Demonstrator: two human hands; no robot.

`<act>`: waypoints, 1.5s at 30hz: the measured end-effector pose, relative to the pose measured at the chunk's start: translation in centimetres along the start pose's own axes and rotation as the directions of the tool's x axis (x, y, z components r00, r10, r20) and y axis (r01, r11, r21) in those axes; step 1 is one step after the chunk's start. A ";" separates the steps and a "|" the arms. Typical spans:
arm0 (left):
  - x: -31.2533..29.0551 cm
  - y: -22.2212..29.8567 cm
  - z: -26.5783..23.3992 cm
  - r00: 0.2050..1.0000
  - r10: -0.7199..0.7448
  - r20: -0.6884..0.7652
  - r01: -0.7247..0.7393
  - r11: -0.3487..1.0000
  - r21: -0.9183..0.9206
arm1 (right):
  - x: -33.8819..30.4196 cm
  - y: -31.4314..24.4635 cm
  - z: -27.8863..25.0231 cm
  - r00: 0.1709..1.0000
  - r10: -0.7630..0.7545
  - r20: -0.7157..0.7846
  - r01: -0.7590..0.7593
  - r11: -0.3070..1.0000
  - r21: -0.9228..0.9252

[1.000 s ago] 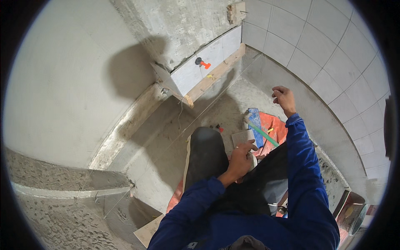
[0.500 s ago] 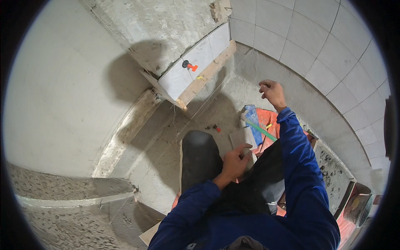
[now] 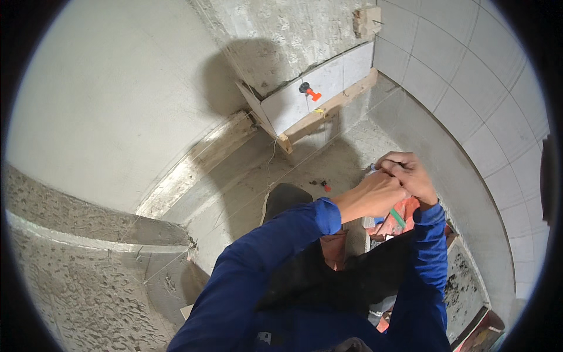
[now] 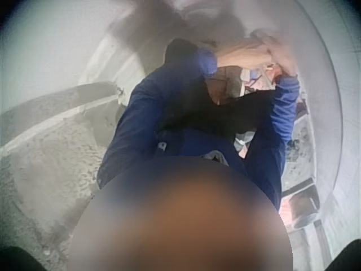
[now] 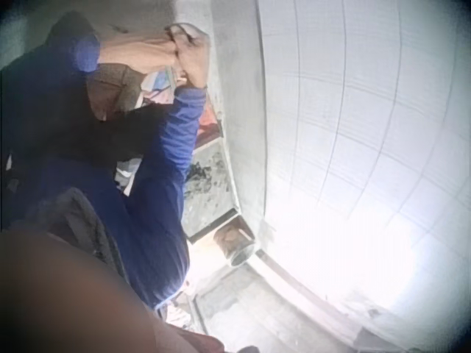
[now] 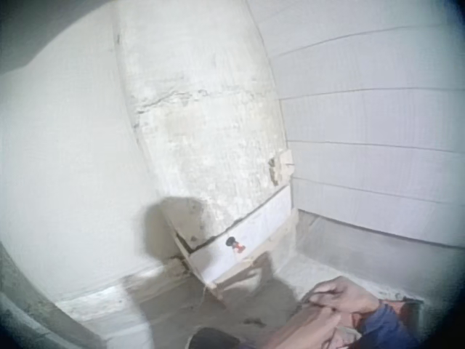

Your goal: The person kneels on the floor and uses a tape measure to measure the distance between two walls in a corner. They extend the tape measure across the gap and hold it in place to read the measurement.

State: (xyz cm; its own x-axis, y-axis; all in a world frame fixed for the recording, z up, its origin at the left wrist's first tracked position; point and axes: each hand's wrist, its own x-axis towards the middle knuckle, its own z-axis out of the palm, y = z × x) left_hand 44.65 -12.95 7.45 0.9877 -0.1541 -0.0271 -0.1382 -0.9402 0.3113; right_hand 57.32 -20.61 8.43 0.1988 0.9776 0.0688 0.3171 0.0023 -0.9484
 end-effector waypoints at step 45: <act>1.8 -8.8 -1.1 0.827 -0.273 -0.491 -0.129 0.758 -0.639 | 8.5 8.4 -3.1 0.995 0.068 -0.075 -0.021 0.866 0.500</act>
State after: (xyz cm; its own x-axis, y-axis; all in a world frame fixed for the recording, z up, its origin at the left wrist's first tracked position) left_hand 47.75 -4.68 5.68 0.8907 0.2786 0.3592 -0.1854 -0.4988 0.8466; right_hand 64.51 -12.88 2.00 0.2890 0.9569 0.0273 -0.1937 0.0864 -0.9773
